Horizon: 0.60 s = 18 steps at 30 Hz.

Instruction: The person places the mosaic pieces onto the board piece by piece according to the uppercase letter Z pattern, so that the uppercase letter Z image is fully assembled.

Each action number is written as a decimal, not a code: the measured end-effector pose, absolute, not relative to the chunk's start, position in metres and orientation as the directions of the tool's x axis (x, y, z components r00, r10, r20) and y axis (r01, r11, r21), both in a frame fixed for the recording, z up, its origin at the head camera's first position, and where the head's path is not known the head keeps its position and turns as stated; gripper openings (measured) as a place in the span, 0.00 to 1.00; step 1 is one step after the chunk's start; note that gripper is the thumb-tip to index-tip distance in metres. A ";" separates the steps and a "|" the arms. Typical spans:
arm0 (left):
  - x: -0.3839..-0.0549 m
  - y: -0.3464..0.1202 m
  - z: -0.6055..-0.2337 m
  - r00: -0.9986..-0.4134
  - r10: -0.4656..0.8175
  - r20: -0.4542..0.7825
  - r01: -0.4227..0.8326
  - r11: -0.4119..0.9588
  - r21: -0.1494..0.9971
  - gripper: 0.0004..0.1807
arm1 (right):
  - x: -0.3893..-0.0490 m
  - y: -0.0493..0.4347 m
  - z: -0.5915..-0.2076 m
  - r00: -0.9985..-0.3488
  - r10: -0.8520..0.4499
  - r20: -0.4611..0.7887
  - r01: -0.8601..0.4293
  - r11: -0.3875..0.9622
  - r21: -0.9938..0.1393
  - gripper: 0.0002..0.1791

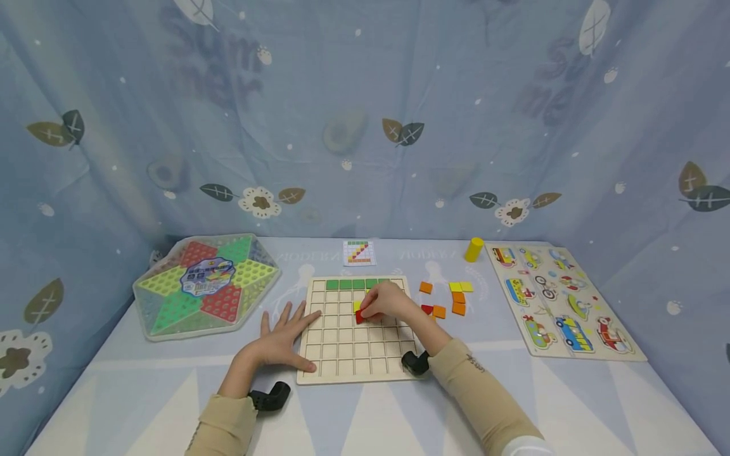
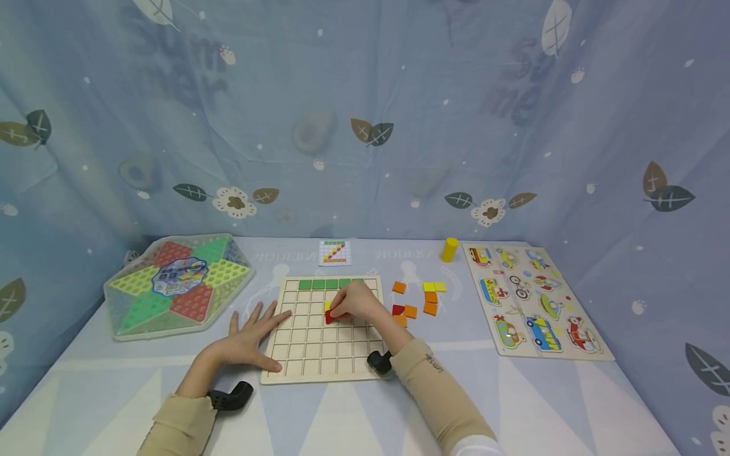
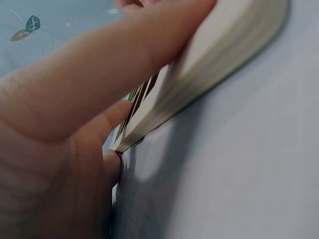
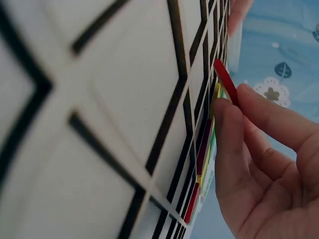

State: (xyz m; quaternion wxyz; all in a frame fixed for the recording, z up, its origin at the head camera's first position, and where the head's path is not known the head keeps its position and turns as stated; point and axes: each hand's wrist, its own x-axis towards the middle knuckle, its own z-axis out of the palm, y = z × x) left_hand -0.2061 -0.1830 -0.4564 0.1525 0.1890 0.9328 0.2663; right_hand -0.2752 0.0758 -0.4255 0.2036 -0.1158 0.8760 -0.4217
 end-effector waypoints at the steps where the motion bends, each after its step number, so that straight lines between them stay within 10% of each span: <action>1: -0.206 -0.183 -0.457 -0.882 0.434 -0.184 0.271 0.786 0.555 0.60 | -0.275 0.074 -0.426 -0.894 -0.369 -0.252 -0.050 0.643 -0.764 0.04; 18: -0.207 -0.184 -0.458 -0.880 0.441 -0.180 0.273 0.776 0.569 0.59 | -0.272 0.064 -0.428 -0.899 -0.405 -0.169 -0.253 0.792 -0.555 0.08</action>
